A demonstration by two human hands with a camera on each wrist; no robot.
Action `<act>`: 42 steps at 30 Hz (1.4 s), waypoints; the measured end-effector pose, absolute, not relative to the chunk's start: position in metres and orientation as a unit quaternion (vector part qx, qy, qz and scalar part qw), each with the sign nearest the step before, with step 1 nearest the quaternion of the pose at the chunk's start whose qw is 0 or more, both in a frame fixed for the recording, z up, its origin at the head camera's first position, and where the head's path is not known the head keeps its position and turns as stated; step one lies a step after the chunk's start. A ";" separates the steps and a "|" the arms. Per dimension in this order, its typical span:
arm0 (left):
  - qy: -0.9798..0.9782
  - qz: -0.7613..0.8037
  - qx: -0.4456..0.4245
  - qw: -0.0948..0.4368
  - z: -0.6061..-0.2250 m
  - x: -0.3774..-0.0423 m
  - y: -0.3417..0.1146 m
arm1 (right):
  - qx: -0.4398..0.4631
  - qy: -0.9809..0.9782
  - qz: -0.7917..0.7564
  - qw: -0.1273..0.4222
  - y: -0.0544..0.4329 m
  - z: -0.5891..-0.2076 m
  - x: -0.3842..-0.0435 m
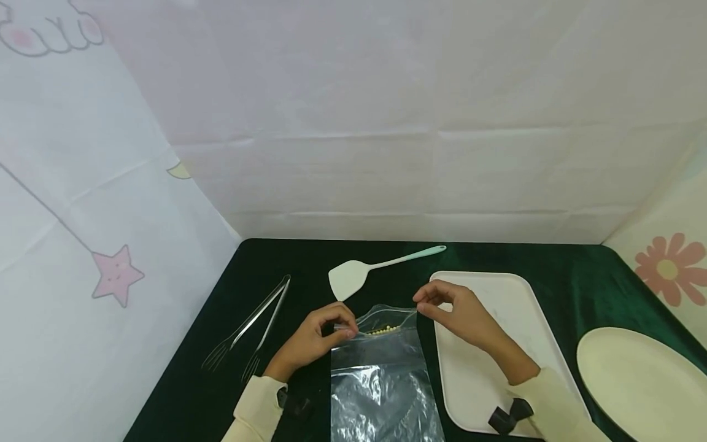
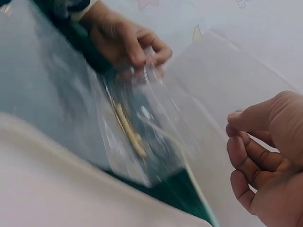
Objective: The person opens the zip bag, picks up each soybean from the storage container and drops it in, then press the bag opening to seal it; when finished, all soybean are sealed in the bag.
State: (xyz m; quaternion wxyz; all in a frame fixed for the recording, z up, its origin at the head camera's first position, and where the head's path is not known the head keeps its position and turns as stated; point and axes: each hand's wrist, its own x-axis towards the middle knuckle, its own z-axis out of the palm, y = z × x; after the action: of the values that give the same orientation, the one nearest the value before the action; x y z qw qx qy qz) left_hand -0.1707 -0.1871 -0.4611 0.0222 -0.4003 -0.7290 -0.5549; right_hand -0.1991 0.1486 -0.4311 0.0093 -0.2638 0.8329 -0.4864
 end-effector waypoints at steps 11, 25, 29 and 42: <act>-0.729 -0.556 -0.399 0.025 -0.461 -0.170 -0.186 | -0.277 0.903 -0.327 -0.044 0.215 -0.407 -0.173; -0.733 -0.556 -0.390 0.023 -0.459 -0.169 -0.187 | -0.263 0.939 -0.188 0.119 0.279 -0.418 -0.153; -0.734 -0.556 -0.390 0.022 -0.459 -0.169 -0.187 | -0.233 0.942 -0.190 0.148 0.283 -0.429 -0.152; -0.733 -0.556 -0.393 0.022 -0.458 -0.170 -0.187 | -0.270 0.945 -0.181 0.027 0.269 -0.427 -0.160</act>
State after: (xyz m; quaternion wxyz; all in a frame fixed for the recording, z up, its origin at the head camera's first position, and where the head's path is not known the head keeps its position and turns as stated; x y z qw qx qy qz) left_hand -0.1696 -0.1871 -0.4581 0.0216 -0.3928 -0.7325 -0.5555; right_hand -0.1603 0.2687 -0.4266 0.0273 -0.2703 0.9452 -0.1810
